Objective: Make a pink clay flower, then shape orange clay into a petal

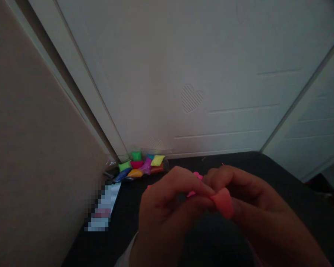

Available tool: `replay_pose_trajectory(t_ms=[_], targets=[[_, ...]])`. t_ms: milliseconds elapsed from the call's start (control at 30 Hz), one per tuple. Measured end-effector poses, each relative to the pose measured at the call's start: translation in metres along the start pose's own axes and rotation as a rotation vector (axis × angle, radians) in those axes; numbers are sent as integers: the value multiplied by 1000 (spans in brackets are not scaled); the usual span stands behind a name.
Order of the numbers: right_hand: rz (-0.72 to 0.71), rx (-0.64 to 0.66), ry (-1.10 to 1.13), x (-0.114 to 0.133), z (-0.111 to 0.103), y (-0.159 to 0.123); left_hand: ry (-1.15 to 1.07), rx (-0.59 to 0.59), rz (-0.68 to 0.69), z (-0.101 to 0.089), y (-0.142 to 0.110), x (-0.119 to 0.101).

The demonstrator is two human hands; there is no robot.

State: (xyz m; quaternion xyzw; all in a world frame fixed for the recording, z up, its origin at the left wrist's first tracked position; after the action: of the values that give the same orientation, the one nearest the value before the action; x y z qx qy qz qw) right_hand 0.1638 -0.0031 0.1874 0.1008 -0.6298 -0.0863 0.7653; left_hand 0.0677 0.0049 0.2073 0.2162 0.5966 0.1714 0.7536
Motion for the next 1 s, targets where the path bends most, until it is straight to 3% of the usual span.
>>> replay_pose_trajectory(t_ms=[200,333,467,567,733,900,1000], targets=[[-160,-12,-86,11,-5,-2,-468,-32,-501,19,-5,49],[-242,-77,-148,17,-8,-4,-618,-44,-626,24,-9,56],[-557,-259,-267,39,-13,-14,-670,-63,-715,25,-13,60],[-726,-217,-468,46,-2,-21,-729,-47,-723,27,-13,58],[-797,-212,-674,49,0,-21,-637,-58,-657,24,-9,58],[-834,-257,-724,51,0,-21,-431,-136,-445,8,-3,52],[-854,-267,-738,51,-1,-21,-323,-122,-340,5,-2,46]])
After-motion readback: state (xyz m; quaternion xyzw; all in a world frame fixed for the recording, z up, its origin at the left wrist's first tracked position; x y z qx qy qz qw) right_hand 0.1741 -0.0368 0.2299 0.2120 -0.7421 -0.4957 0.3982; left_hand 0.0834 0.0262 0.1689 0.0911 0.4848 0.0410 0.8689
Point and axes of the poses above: each hand's wrist, its own y-axis towards the middle knuckle, its own z-axis out of the palm, x = y × z, the point moved 9 cm from there along y, towards the middle knuckle, and after that the axes turned 12 degrees about -x, right-handed, at the moved point
